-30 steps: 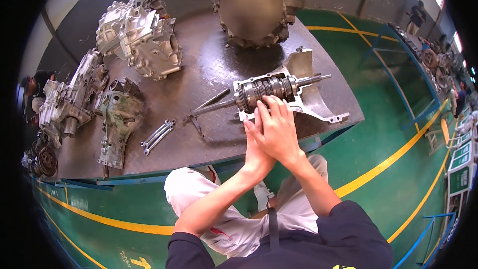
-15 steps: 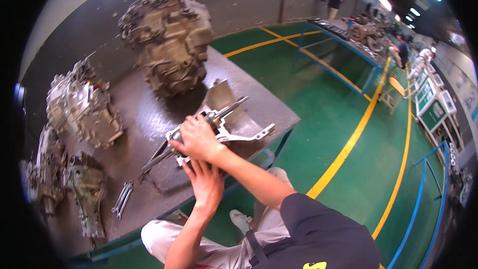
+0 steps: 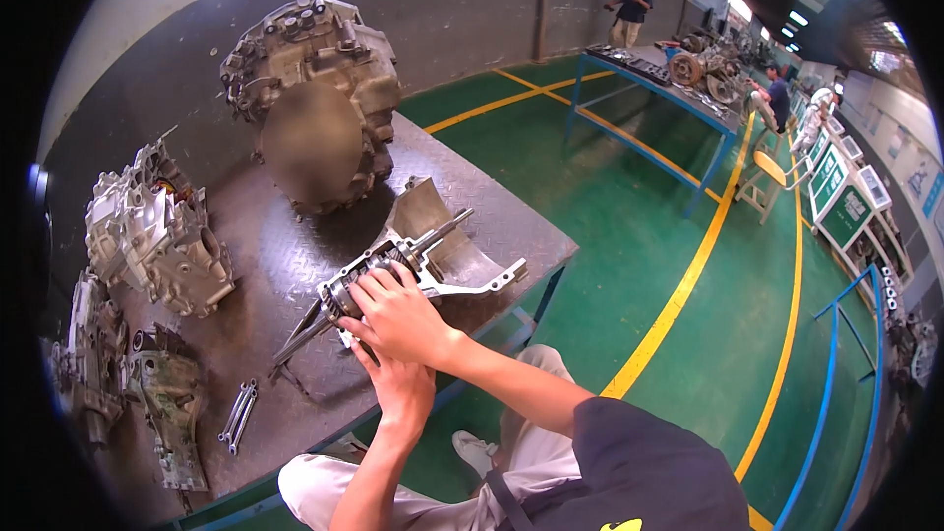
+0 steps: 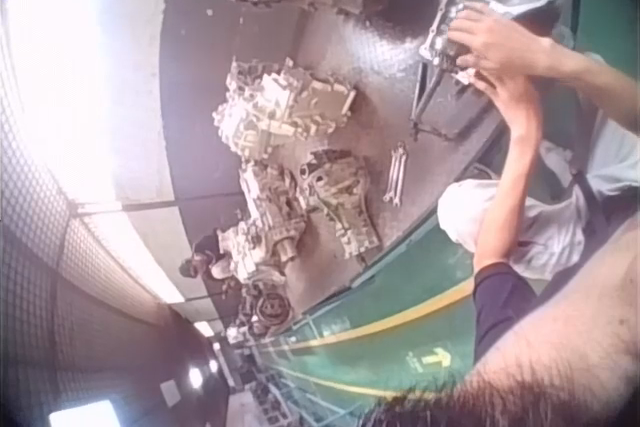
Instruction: The person holds and turns a gear assembly inside a metal housing by hand, rotating the gears and aligning the components.
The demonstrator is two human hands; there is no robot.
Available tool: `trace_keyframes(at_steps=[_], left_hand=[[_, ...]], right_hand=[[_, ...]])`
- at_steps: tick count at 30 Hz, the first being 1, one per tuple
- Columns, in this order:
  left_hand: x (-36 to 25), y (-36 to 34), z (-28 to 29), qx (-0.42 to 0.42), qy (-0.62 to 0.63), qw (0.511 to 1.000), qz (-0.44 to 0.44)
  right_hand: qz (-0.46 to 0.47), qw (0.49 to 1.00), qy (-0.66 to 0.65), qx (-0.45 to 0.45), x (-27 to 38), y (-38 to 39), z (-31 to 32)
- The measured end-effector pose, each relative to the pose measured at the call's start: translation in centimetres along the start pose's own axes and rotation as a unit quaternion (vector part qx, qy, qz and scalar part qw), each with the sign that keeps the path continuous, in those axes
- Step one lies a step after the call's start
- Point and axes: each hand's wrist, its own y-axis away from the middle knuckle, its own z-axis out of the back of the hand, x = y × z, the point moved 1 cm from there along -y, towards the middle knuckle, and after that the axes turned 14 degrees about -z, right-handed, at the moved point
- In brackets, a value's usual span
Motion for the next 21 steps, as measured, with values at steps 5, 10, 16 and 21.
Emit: trace_keyframes(at_steps=[5,10,16,21], left_hand=[[0.0,-0.4,0.5,0.011,0.061,0.998,-0.010],[0.1,0.2,0.3,0.021,0.039,0.999,-0.028],[0.0,0.2,-0.7,0.040,0.011,0.999,-0.023],[-0.2,-0.4,-0.8,0.017,-0.002,1.000,0.019]], right_hand=[[0.009,0.997,0.055,-0.054,-1.3,-3.7,-4.2],[0.006,1.000,0.012,-0.023,-1.6,-2.8,-4.1],[0.002,1.000,0.008,-0.027,-1.0,-1.3,-3.4],[-0.013,0.999,0.034,-0.040,0.3,1.2,-1.4]])
